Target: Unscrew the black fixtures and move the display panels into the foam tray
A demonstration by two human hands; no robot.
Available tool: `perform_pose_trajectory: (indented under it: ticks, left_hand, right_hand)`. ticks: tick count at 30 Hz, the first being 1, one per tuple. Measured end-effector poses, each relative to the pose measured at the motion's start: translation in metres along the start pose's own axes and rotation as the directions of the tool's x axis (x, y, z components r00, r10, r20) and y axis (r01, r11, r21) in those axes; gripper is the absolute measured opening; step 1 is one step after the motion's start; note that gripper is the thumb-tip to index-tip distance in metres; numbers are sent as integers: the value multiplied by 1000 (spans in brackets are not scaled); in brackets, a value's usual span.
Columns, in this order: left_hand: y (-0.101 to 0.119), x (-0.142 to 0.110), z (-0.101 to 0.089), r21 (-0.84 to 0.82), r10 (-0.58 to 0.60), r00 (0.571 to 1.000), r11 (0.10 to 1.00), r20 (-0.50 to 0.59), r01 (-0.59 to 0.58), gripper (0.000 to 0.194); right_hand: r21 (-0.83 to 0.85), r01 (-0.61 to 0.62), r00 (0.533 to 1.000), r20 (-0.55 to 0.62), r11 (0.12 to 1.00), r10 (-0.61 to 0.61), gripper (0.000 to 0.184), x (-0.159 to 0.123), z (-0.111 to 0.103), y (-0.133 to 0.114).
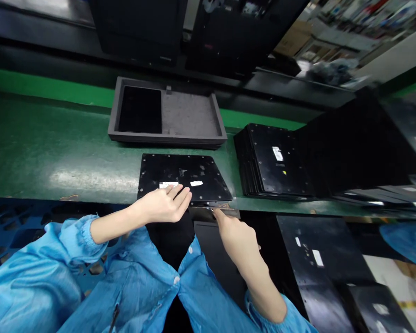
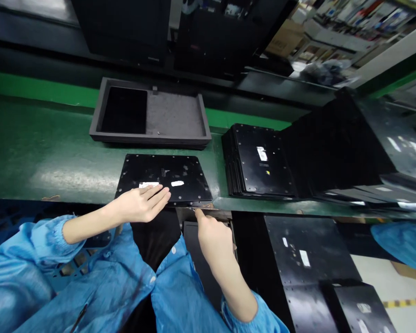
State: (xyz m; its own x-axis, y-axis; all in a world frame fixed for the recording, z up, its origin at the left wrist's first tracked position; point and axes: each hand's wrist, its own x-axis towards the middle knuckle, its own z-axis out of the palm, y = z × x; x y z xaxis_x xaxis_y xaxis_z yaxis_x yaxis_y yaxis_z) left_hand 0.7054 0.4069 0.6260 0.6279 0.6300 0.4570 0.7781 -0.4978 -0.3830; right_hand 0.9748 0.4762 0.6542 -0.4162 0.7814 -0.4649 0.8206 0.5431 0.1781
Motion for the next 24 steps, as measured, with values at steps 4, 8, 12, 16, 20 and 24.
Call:
perform_pose_trajectory:
  ticks: [4,8,12,16,20,24]
  left_hand:
    - [-10,12,-11,-9,-27,999,1000,-22,27,25]
    - [-24,21,-17,-49,-106,994,993,7,106,26]
    - [-40,30,-20,-174,-193,978,963,83,205,23]
    - [-49,38,-26,-253,-214,963,934,165,251,20]
    - [-50,42,-32,-265,-210,949,925,236,270,18]
    - [-48,42,-34,-265,-202,949,927,240,264,16]
  right_hand:
    - [7,-2,1000,0,1000,2,39,0,1,3]
    - [90,-31,996,-78,995,38,33,-2,4,4]
    - [200,45,982,-190,979,-6,30,11,-1,-10]
    - [185,319,930,-250,930,-269,42,49,-12,-34]
    - [93,475,865,-233,875,-444,52,87,-21,-41]
    - [61,554,817,-229,830,-529,60,105,-28,-35]
